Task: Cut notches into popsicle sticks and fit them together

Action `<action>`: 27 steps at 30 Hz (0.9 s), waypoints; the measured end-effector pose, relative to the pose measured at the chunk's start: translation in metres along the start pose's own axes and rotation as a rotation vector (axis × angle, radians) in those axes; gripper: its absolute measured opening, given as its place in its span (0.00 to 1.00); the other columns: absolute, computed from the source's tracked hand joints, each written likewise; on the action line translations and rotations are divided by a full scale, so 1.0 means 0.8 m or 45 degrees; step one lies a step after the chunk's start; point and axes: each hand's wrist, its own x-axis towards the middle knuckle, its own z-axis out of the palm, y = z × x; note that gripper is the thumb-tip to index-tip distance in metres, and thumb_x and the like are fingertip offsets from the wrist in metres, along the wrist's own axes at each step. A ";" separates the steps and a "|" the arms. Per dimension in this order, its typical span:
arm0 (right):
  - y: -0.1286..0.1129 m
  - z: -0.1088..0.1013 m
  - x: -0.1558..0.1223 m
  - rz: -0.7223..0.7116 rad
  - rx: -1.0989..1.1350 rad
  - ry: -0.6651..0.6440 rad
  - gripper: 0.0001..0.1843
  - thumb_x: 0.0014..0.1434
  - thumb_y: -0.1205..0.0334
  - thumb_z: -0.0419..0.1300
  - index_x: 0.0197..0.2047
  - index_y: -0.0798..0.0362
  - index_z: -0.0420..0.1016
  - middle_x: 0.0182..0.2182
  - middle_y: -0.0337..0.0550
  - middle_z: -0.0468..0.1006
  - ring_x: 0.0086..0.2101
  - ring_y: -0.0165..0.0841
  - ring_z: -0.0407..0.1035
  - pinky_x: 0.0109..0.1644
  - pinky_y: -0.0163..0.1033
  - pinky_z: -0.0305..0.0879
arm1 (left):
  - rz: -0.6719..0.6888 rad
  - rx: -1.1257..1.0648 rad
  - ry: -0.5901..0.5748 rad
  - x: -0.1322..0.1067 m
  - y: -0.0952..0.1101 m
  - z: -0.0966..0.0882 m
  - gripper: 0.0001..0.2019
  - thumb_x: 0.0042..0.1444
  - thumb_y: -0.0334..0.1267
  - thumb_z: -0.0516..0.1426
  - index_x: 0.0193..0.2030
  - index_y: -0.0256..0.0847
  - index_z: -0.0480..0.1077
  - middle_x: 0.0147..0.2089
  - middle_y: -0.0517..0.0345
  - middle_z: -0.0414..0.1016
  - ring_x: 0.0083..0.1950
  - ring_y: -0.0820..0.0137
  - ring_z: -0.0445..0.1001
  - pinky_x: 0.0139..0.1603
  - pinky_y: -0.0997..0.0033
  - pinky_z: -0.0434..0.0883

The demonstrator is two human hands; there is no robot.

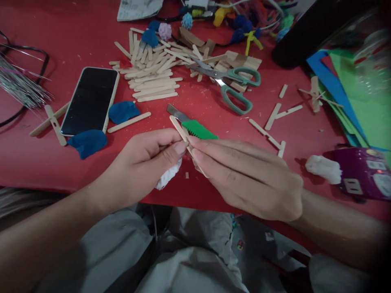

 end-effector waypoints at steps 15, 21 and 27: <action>-0.003 -0.010 0.004 -0.013 -0.022 -0.108 0.14 0.61 0.72 0.61 0.50 0.57 0.78 0.52 0.53 0.80 0.55 0.40 0.74 0.61 0.42 0.74 | 0.057 0.239 0.149 -0.005 0.001 0.011 0.12 0.61 0.36 0.51 0.25 0.41 0.62 0.21 0.65 0.58 0.22 0.79 0.55 0.17 0.79 0.54; -0.003 -0.007 0.003 -0.011 0.022 -0.100 0.15 0.61 0.75 0.60 0.52 0.64 0.75 0.53 0.60 0.78 0.55 0.42 0.73 0.61 0.45 0.75 | 0.173 0.365 0.233 -0.008 0.000 0.017 0.12 0.61 0.33 0.50 0.25 0.41 0.60 0.20 0.67 0.57 0.21 0.79 0.55 0.18 0.77 0.54; -0.003 -0.003 0.008 0.099 0.082 -0.012 0.15 0.60 0.76 0.61 0.49 0.56 0.78 0.48 0.53 0.82 0.49 0.38 0.78 0.55 0.41 0.79 | 0.253 0.621 0.302 -0.006 -0.002 0.020 0.13 0.62 0.34 0.49 0.24 0.42 0.58 0.20 0.68 0.56 0.22 0.79 0.55 0.20 0.77 0.54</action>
